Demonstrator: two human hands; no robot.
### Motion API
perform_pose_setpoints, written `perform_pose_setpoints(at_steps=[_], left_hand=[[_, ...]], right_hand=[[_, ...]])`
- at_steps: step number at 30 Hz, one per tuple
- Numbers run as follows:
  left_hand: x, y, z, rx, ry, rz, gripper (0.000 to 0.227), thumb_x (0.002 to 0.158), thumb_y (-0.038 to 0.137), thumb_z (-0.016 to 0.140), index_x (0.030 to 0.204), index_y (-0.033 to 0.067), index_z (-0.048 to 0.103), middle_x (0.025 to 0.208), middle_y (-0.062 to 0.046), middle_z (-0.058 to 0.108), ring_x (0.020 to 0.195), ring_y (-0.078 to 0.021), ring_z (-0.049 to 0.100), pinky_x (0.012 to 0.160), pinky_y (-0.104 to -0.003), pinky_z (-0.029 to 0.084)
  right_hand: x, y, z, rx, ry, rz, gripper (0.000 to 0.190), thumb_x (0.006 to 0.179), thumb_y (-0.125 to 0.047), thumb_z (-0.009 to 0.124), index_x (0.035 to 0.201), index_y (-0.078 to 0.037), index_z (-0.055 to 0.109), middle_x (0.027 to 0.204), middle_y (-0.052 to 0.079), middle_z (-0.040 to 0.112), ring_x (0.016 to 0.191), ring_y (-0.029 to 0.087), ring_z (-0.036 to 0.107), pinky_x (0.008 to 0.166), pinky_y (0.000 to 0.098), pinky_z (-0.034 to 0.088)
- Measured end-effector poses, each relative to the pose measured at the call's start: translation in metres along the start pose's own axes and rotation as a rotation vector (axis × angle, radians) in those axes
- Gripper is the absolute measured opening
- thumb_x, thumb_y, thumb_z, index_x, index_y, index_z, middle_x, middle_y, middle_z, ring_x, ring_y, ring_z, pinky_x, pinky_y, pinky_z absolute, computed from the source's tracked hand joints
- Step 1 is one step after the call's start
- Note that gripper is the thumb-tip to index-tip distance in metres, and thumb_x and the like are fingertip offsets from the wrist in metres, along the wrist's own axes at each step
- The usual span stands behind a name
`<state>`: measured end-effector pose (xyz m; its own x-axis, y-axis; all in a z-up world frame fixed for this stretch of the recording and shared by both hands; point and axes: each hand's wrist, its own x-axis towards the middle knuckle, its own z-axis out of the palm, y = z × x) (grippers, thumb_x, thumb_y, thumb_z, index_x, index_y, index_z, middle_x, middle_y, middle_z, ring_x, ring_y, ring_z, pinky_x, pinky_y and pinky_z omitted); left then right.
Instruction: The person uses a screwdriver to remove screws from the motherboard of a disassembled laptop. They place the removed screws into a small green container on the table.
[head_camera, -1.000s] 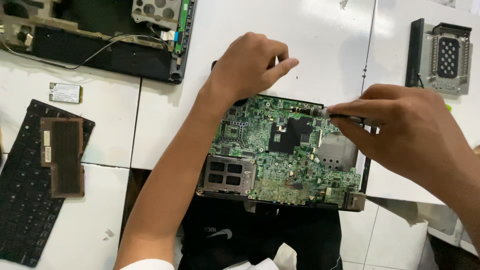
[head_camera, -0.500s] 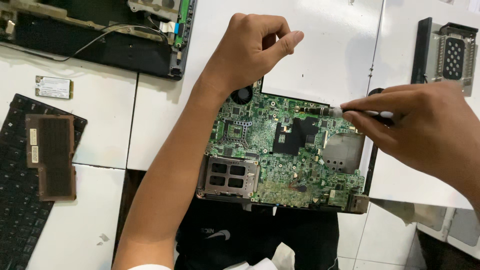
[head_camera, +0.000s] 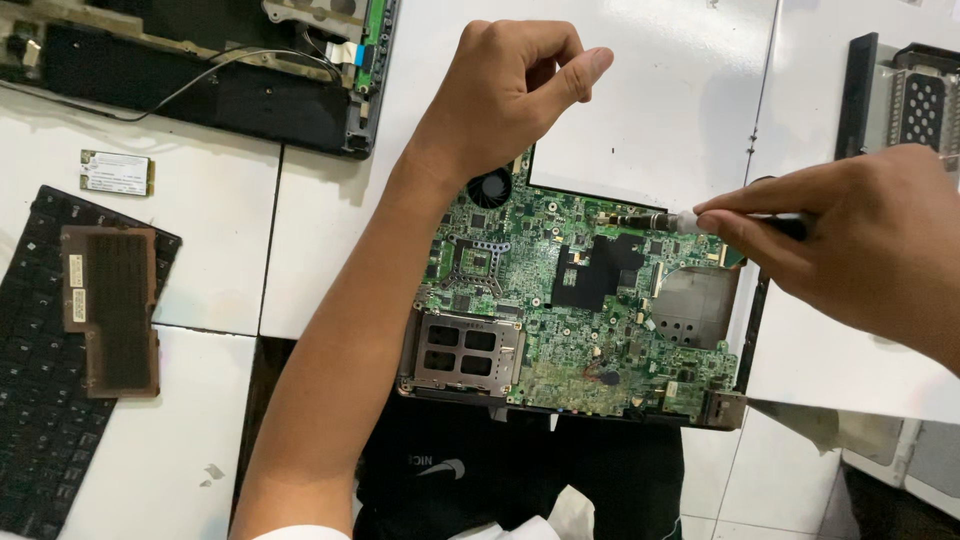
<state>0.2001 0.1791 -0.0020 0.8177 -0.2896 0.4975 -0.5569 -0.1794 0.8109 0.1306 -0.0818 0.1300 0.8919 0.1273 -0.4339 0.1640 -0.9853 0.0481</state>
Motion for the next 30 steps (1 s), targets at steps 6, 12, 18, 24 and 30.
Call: perform_pose_setpoints(at_steps=[6,12,18,24,30], left_hand=[[0.001,-0.003,0.001,-0.004,0.002,0.015,0.040,0.112,0.030,0.061,0.078,0.0099,0.068,0.059,0.002,0.048,0.055,-0.0085,0.043,0.058,-0.032,0.036],[-0.001,-0.005,0.001,0.006,-0.006,0.059,0.040,0.114,0.030,0.058,0.081,0.0095,0.068,0.060,0.000,0.049,0.055,-0.0107,0.045,0.058,-0.035,0.038],[0.000,-0.008,0.001,0.025,-0.005,0.061,0.040,0.114,0.028,0.061,0.080,0.0094,0.068,0.060,0.001,0.050,0.056,-0.0099,0.047,0.057,-0.032,0.037],[-0.002,-0.011,0.001,0.011,-0.031,0.110,0.037,0.117,0.026,0.058,0.085,0.0076,0.065,0.066,-0.002,0.049,0.059,-0.0128,0.046,0.062,-0.035,0.041],[-0.001,-0.011,0.003,0.039,-0.027,0.068,0.039,0.113,0.026,0.064,0.078,0.0098,0.067,0.059,0.001,0.051,0.055,-0.0106,0.047,0.060,-0.035,0.040]], right_hand=[[0.000,0.005,0.004,-0.101,0.078,-0.092,0.024,0.104,-0.049,0.074,0.121,-0.037,0.085,0.060,0.004,0.081,0.035,0.019,0.054,0.046,0.0311,0.042],[0.004,0.000,0.002,-0.118,0.033,-0.033,0.023,0.103,-0.054,0.074,0.119,-0.042,0.085,0.058,0.003,0.081,0.037,0.018,0.057,0.047,0.0301,0.044],[0.006,0.005,0.002,-0.106,0.106,-0.165,0.022,0.102,-0.050,0.074,0.113,-0.038,0.088,0.089,-0.002,0.085,0.067,0.019,0.079,0.059,0.0327,0.056],[-0.006,-0.005,-0.004,0.066,0.193,-0.282,0.015,0.100,-0.026,0.084,0.114,-0.021,0.089,0.094,0.002,0.082,0.077,0.018,0.078,0.066,0.0318,0.060],[-0.006,-0.002,-0.004,0.007,0.188,-0.282,0.019,0.100,-0.031,0.083,0.117,-0.026,0.089,0.096,0.002,0.082,0.079,0.020,0.077,0.065,0.0359,0.058]])
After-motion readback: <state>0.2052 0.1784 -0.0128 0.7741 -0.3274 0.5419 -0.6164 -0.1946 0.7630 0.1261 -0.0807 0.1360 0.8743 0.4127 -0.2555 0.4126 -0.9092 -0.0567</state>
